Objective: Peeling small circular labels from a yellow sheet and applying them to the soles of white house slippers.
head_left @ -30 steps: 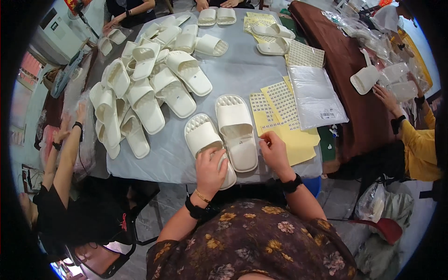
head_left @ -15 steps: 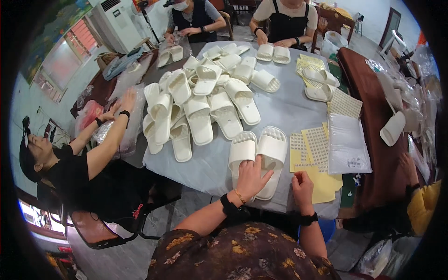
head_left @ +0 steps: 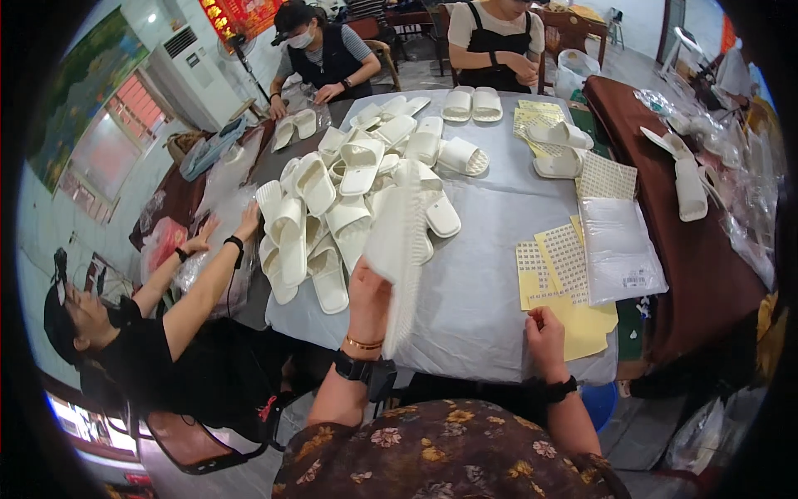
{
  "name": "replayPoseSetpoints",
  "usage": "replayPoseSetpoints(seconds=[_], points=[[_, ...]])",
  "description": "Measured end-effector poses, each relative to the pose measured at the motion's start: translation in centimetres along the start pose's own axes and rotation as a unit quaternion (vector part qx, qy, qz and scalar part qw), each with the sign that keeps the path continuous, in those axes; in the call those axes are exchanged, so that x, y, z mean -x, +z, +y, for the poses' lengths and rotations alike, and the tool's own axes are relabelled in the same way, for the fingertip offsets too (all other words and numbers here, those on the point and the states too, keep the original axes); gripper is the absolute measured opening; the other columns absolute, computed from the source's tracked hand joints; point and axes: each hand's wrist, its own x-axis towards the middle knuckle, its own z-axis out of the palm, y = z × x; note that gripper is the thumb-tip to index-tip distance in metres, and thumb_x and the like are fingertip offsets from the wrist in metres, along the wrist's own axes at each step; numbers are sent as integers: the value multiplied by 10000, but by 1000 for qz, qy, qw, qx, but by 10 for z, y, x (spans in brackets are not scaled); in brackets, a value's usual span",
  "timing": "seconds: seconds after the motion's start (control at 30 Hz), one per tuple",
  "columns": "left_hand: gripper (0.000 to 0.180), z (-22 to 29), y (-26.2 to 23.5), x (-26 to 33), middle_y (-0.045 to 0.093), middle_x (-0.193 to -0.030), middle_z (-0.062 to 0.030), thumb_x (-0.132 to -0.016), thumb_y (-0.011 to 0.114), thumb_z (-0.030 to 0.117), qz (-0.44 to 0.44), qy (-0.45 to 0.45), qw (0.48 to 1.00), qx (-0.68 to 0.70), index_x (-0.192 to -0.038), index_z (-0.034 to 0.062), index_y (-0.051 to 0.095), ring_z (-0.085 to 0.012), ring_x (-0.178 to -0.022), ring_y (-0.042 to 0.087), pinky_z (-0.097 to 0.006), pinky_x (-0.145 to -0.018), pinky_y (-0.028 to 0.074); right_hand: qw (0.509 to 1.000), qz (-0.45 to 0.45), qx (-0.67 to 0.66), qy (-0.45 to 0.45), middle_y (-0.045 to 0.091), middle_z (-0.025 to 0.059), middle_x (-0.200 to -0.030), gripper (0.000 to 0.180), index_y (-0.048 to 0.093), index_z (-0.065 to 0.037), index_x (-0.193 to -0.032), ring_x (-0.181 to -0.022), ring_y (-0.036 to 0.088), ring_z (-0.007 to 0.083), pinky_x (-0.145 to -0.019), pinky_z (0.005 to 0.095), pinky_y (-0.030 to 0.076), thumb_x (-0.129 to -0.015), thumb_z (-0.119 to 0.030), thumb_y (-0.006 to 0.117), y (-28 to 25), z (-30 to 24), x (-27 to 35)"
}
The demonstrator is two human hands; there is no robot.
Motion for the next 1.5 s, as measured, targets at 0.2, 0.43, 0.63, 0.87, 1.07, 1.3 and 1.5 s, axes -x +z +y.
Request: replayPoseSetpoints(seconds=[0.2, 0.43, 0.63, 0.87, 1.07, 1.3, 1.5], points=[[518, -42, -47, 54, 593, -1315, -138, -992, 546, 317, -103, -124, 941, 299, -1409, 22, 462, -275, -1109, 616, -368, -978, 487, 1000, 1, -4, 20, 667, 147, -787, 107, 630, 2, -951, -684, 660, 260, -650, 356, 527, -857, -46, 653, 1, 0, 1], [554, -87, -86, 74, 537, -1385, -126, -1010, 472, 384, -129, -155, 901, 383, -1452, 56, 409, -278, -1182, 571, -402, -1020, 466, 1000, 7, -7, 20, 662, 144, -782, 99, 635, 0, -940, -681, 651, 258, -656, 355, 525, -858, -50, 656, 2, 0, 1], [586, -107, -100, 70, 489, -1445, -115, -1025, 409, 442, -148, -164, 883, 415, -1488, 86, 364, -281, -1245, 532, -431, -1057, 448, 998, -15, -35, 50, 664, 150, -804, 105, 646, 6, -948, -690, 642, 248, -655, 346, 520, -860, -51, 655, -8, -14, -2], [615, -128, -103, 66, 405, -1528, -102, -1039, 337, 503, -147, -195, 867, 435, -1528, 131, 306, -287, -1334, 463, -465, -1092, 428, 987, -123, -106, 14, 684, 94, -910, 215, 642, 7, -1075, -754, 642, 155, -676, 295, 517, -900, -113, 673, -3, -49, 19], [626, -130, -93, 71, 382, -1536, -127, -1029, 374, 493, -151, -229, 864, 423, -1521, 109, 315, -307, -1346, 445, -472, -1106, 413, 800, -380, -442, 141, 633, 58, -1238, 492, 509, 5, -1353, -1091, 587, 135, -904, 293, 492, -951, -234, 662, 21, -67, 41], [641, -98, -50, 70, 355, -1544, -155, -1018, 417, 481, -156, -259, 878, 371, -1513, 84, 325, -330, -1360, 425, -480, -1122, 397, 832, -295, -454, 123, 596, 64, -1290, 493, 452, 14, -1399, -1137, 565, 140, -993, 309, 444, -983, -202, 605, 7, -63, 31], [723, -65, 16, 62, 281, -1562, -213, -983, 484, 505, -95, -297, 931, 190, -1511, 42, 310, -380, -1386, 371, -491, -1156, 351, 888, -203, -409, 50, 608, 78, -1226, 453, 461, 20, -1377, -1112, 570, 140, -982, 307, 449, -972, -147, 576, -25, -66, 13]])
